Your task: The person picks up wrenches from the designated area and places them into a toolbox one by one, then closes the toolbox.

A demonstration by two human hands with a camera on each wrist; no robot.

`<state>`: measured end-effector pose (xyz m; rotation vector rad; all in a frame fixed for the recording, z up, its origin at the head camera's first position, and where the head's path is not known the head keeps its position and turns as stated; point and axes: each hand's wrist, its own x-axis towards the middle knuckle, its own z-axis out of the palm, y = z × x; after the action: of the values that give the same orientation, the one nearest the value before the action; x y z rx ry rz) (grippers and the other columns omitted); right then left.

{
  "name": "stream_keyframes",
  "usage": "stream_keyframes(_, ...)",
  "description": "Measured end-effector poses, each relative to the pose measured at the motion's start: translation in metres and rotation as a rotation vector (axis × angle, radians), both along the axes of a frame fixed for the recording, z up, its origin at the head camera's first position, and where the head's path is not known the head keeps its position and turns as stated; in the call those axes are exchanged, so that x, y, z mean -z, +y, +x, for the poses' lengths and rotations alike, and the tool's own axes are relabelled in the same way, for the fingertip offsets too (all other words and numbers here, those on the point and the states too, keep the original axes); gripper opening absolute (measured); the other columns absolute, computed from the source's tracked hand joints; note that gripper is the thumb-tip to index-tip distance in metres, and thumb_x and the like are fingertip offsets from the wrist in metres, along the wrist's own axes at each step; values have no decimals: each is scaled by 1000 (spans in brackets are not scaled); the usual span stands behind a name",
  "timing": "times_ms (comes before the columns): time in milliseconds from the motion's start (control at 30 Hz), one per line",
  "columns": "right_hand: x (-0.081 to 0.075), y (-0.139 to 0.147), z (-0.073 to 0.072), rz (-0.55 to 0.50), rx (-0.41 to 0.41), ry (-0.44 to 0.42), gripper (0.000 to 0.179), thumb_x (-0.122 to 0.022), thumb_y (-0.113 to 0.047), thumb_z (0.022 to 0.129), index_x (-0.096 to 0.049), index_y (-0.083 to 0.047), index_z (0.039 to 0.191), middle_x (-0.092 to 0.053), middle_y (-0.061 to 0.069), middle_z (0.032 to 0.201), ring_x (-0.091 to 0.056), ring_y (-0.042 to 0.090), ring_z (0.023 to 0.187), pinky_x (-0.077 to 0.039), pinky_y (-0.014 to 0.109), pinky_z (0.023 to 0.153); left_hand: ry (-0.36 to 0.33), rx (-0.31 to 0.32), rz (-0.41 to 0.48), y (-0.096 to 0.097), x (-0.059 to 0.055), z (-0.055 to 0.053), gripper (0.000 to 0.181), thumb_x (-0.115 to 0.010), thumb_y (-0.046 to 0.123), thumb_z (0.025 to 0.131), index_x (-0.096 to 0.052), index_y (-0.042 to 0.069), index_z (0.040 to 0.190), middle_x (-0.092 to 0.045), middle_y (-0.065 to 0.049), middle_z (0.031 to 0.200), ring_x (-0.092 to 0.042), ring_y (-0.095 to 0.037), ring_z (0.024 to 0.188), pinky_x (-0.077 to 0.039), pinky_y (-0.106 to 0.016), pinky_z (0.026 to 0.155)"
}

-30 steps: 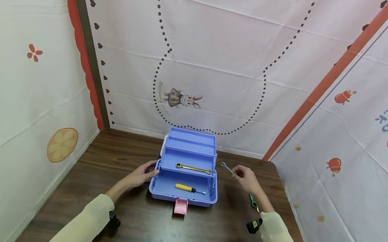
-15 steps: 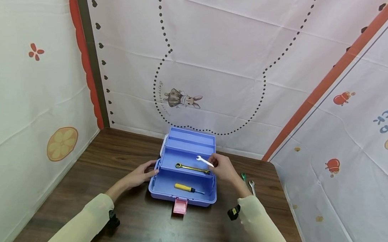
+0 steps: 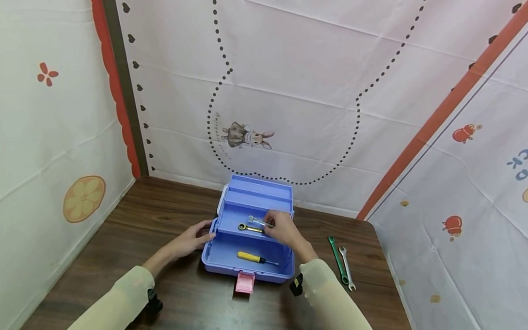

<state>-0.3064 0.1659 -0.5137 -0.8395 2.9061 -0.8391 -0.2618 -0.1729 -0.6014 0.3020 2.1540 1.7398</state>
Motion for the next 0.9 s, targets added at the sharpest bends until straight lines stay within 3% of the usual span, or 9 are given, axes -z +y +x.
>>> stream_keyframes(233,5,-2,2,10,-77,42,6,-75,-2,91,-71,-6,91,-68,-1,84,-61,10,74,-56,27,66,-10,-9,-11,1,1,0,73,-62,40,109,-30,6,165,-36,-28,164,-44,-46,146,-55,-50,107)
stream_keyframes(400,3,7,8,-33,-64,81,7,-77,-3,92,-73,-3,97,-69,3,89,-63,13,79,-58,29,69,-21,-24,-26,1,1,-1,71,-62,40,109,-32,9,165,-39,-24,164,-46,-44,146,-54,-50,108)
stream_keyframes(600,-4,39,19,-133,49,83,12,-80,0,90,-73,-1,100,-69,4,92,-64,15,82,-58,30,71,-11,-17,-17,1,3,-2,69,-62,37,110,-32,10,165,-38,-25,164,-46,-44,145,-54,-50,108)
stream_keyframes(900,-8,111,38,-209,210,153,16,-82,0,89,-73,-1,103,-72,6,93,-67,19,83,-59,31,72,-4,-9,-26,-1,5,-4,76,-64,45,107,-32,9,165,-38,-26,164,-46,-45,145,-55,-50,107)
